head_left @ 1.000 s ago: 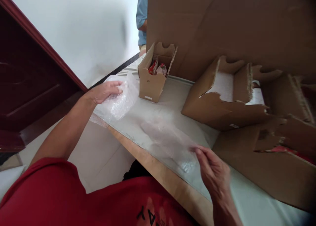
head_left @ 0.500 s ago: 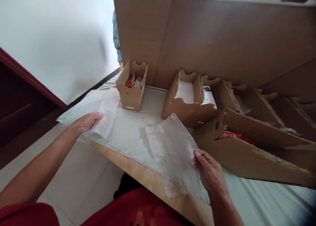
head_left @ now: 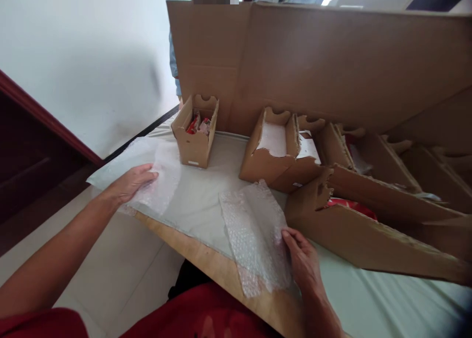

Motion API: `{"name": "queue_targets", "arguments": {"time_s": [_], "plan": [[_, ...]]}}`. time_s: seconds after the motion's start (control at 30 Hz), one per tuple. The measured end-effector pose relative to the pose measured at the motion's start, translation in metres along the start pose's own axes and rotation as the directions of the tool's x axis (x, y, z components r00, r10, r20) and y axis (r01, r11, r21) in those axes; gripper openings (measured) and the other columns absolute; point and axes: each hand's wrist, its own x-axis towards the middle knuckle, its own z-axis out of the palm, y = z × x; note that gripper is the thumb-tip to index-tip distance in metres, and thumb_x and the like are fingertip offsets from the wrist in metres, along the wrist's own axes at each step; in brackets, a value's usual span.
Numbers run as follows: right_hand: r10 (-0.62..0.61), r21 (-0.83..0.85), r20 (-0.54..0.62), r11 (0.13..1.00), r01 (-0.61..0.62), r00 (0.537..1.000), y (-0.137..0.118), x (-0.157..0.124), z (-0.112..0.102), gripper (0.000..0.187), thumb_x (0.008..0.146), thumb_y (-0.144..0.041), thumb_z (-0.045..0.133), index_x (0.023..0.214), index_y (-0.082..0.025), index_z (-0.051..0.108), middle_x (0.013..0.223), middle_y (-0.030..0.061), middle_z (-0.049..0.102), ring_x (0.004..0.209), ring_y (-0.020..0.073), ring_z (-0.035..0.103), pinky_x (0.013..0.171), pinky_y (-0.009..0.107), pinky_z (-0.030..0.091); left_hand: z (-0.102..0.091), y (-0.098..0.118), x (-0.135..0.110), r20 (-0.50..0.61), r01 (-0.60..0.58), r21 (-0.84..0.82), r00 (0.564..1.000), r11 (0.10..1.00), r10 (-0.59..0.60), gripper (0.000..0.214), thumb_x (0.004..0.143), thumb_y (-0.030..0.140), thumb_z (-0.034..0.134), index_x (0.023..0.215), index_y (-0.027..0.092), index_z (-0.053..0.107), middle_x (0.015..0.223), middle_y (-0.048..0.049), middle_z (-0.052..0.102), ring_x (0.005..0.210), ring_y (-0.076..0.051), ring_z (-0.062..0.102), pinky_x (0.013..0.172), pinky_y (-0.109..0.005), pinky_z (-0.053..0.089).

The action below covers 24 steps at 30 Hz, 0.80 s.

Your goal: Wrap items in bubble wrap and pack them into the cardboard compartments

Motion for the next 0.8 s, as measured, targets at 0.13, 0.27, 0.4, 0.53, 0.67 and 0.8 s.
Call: {"name": "queue_targets", "arguments": {"time_s": [0.13, 0.27, 0.4, 0.53, 0.67, 0.8], "plan": [[0.009, -0.074, -0.049, 0.997, -0.012, 0.999, 0.006, 0.001, -0.002, 0.055, 0.063, -0.067, 0.071, 0.089, -0.018, 0.074, 0.083, 0.0056, 0.072, 0.079, 0.0224, 0.062, 0.069, 0.031, 0.047, 0.041, -0.013, -0.004, 0.219, -0.052, 0.062, 0.975, 0.997, 0.037, 0.039, 0.063, 0.041, 0.075, 0.093, 0.017, 0.069, 0.074, 0.0023, 0.065, 0.071, -0.017, 0.062, 0.061, -0.024, 0.046], [-0.004, -0.12, -0.056, 0.993, -0.002, 0.998, 0.014, 0.005, -0.005, 0.056, 0.066, -0.065, 0.072, 0.096, -0.018, 0.075, 0.096, 0.0087, 0.076, 0.094, 0.028, 0.065, 0.078, 0.034, 0.049, 0.071, -0.029, -0.002, 0.301, -0.011, 0.029, 0.953, 1.0, 0.002, 0.053, 0.071, 0.047, 0.076, 0.113, 0.015, 0.068, 0.079, -0.0026, 0.069, 0.069, -0.018, 0.065, 0.063, -0.027, 0.048], [-0.016, -0.155, -0.014, 0.988, 0.014, 1.0, 0.022, 0.008, -0.008, 0.058, 0.07, -0.066, 0.07, 0.1, -0.017, 0.075, 0.101, 0.0099, 0.076, 0.1, 0.031, 0.065, 0.085, 0.038, 0.048, 0.054, -0.034, 0.0, 0.297, -0.115, 0.193, 0.953, 0.975, 0.053, 0.062, 0.089, 0.064, 0.055, 0.124, 0.014, 0.065, 0.085, -0.0098, 0.073, 0.066, -0.019, 0.068, 0.064, -0.031, 0.051], [-0.045, -0.168, -0.029, 0.985, 0.039, 0.999, 0.025, 0.009, -0.006, 0.058, 0.07, -0.067, 0.069, 0.098, -0.017, 0.076, 0.101, 0.0101, 0.077, 0.104, 0.033, 0.065, 0.091, 0.041, 0.046, 0.004, -0.038, 0.01, -0.072, -0.139, 0.511, 0.977, 0.848, 0.203, 0.044, 0.086, 0.051, 0.062, 0.111, 0.015, 0.071, 0.096, -0.0111, 0.073, 0.094, -0.027, 0.068, 0.082, -0.035, 0.052], [-0.046, -0.193, -0.033, 0.98, 0.038, 0.998, 0.02, 0.007, -0.003, 0.056, 0.071, -0.066, 0.067, 0.097, -0.017, 0.075, 0.101, 0.0096, 0.076, 0.103, 0.032, 0.065, 0.092, 0.041, 0.046, -0.025, -0.052, 0.022, -0.232, -0.029, 0.648, 0.944, 0.761, 0.234, 0.024, 0.069, 0.033, 0.076, 0.088, 0.019, 0.072, 0.102, -0.0119, 0.07, 0.114, -0.033, 0.06, 0.092, -0.037, 0.047], [-0.076, -0.183, -0.049, 0.981, 0.066, 0.996, 0.016, 0.004, 0.0, 0.058, 0.069, -0.069, 0.068, 0.095, -0.017, 0.075, 0.095, 0.0093, 0.076, 0.096, 0.0299, 0.065, 0.084, 0.037, 0.049, -0.033, -0.064, 0.036, -0.253, 0.023, 0.674, 0.946, 0.738, 0.201, 0.007, 0.069, 0.026, 0.067, 0.071, 0.02, 0.069, 0.084, -0.0075, 0.07, 0.097, -0.029, 0.064, 0.081, -0.033, 0.046]]}}
